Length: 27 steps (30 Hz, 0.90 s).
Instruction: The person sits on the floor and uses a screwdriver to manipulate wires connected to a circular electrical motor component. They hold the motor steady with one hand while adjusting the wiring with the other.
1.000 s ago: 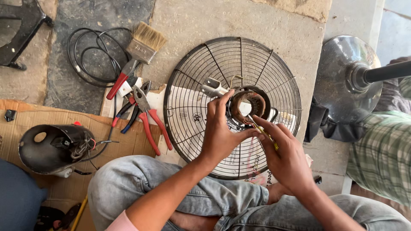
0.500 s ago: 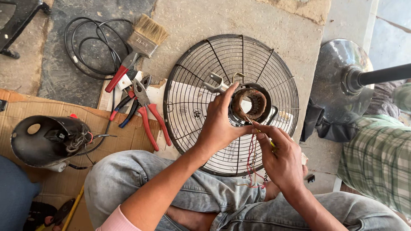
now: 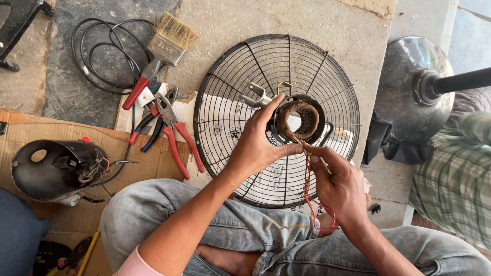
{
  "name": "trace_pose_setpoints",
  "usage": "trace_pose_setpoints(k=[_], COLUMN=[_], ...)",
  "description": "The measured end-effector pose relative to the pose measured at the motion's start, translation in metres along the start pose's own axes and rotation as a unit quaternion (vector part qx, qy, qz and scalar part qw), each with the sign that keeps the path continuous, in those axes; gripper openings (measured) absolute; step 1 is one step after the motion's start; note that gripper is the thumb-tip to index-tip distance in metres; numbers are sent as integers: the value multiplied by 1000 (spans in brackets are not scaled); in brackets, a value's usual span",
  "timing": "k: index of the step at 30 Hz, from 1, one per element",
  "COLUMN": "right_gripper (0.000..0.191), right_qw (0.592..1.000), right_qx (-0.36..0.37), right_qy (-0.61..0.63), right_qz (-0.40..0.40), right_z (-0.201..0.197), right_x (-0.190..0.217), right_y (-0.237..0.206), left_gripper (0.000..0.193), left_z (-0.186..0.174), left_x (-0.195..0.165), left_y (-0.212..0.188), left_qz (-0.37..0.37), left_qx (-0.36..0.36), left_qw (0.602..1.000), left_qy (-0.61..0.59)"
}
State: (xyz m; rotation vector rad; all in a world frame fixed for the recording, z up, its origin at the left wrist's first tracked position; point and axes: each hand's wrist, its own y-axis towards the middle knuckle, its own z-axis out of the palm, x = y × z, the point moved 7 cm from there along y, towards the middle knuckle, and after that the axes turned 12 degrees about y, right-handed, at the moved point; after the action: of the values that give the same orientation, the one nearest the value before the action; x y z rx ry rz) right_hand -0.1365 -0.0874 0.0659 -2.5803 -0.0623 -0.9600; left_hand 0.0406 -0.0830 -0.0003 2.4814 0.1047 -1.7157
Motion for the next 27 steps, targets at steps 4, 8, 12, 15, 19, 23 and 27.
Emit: trace_pose_setpoints(k=[4,8,12,15,19,23,27], right_gripper=[24,27,22,15,21,23,22], right_qw=[997,999,987,975,950,931,916], right_qx=[-10,18,23,-12,-23,-33,-75], right_qy=[-6,17,139,79,23,15,-47], right_qz=[-71,-37,-74,-207,-311,-364,-392], right_z=[-2,5,10,11,16,15,18], right_x=[7,-9,-19,-13,-14,-13,0], right_y=[0,5,8,6,4,4,0], left_gripper=[112,113,114,114,111,109,106], left_z=[0,1,3,4,4,4,4], left_x=[0,1,4,5,4,6,8], left_y=[0,-1,-1,-2,-3,-4,-3], left_qz=[-8,-3,-8,-13,0,10,20], left_qx=[-2,0,12,14,3,-9,-16], left_qw=[1000,1000,1000,1000,1000,999,999], left_qy=[8,20,24,13,23,32,21])
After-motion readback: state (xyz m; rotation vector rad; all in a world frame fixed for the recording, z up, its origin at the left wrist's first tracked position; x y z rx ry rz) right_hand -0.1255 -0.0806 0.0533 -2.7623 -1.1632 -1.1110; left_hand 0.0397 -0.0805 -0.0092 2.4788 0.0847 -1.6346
